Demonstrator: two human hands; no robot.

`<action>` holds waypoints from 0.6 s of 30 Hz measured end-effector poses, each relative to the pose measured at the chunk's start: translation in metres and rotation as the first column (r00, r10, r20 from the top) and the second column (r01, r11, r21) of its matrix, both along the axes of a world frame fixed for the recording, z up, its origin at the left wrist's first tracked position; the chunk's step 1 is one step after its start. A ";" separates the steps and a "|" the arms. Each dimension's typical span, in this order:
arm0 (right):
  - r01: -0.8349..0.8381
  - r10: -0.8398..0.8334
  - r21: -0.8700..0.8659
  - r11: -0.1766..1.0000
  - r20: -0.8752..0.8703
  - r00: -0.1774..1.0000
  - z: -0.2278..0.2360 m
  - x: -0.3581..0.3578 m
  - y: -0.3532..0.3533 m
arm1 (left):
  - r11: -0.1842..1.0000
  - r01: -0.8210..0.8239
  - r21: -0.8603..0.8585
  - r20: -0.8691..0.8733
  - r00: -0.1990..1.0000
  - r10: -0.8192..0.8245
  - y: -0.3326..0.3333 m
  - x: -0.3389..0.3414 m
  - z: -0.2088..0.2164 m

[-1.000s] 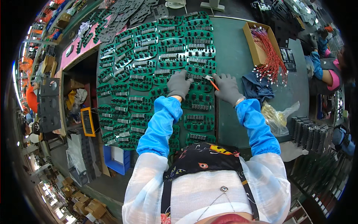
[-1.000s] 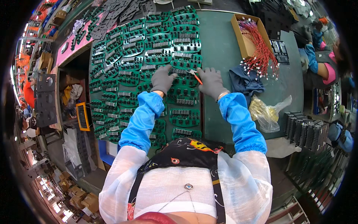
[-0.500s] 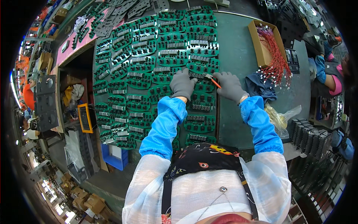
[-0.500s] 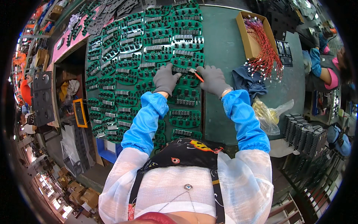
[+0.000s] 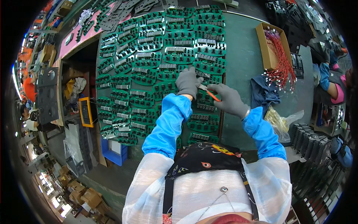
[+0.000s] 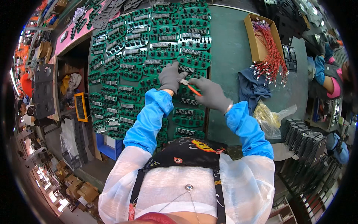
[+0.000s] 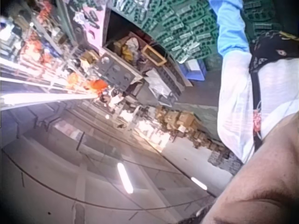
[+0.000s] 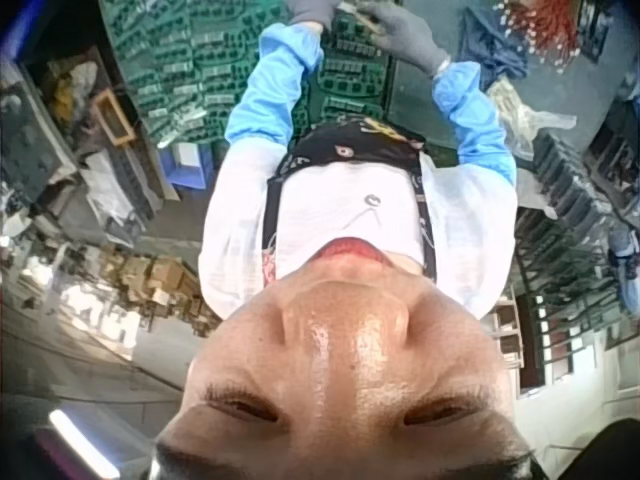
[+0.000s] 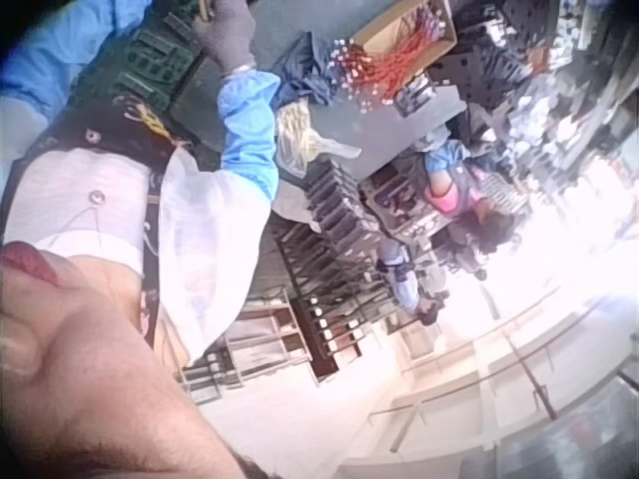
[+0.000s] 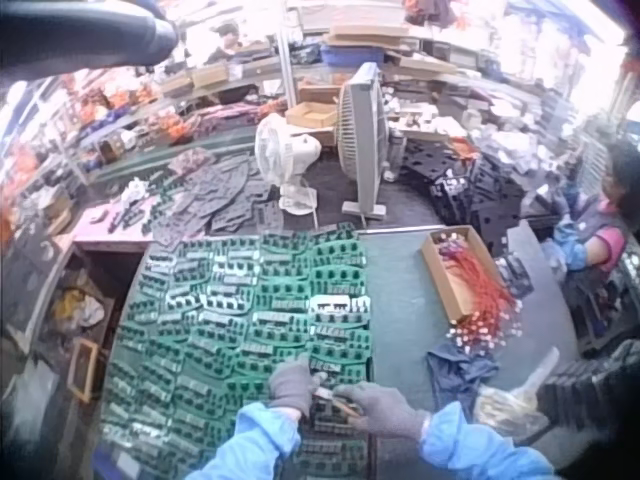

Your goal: The person trims electronic components on a large PCB panel using pliers.

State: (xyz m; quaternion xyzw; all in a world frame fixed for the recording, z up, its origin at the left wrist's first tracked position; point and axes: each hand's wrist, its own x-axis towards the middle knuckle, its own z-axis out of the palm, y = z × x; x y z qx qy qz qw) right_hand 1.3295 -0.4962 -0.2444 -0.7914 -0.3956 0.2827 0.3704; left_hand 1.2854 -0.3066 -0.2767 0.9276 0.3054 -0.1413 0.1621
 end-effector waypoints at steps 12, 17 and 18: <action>0.195 0.061 -0.344 0.919 0.609 0.791 -0.017 0.000 0.003 | 0.999 -0.012 0.034 -0.002 1.000 0.012 -0.002 -0.003 -0.001; 0.189 0.027 -0.338 0.922 0.541 0.840 -0.026 0.003 0.010 | 1.000 -0.016 0.015 -0.001 1.000 0.016 -0.003 -0.003 0.001; 0.187 -0.010 -0.338 0.923 0.462 0.887 -0.029 0.003 0.011 | 1.000 -0.018 0.025 0.009 1.000 0.017 -0.002 -0.003 -0.002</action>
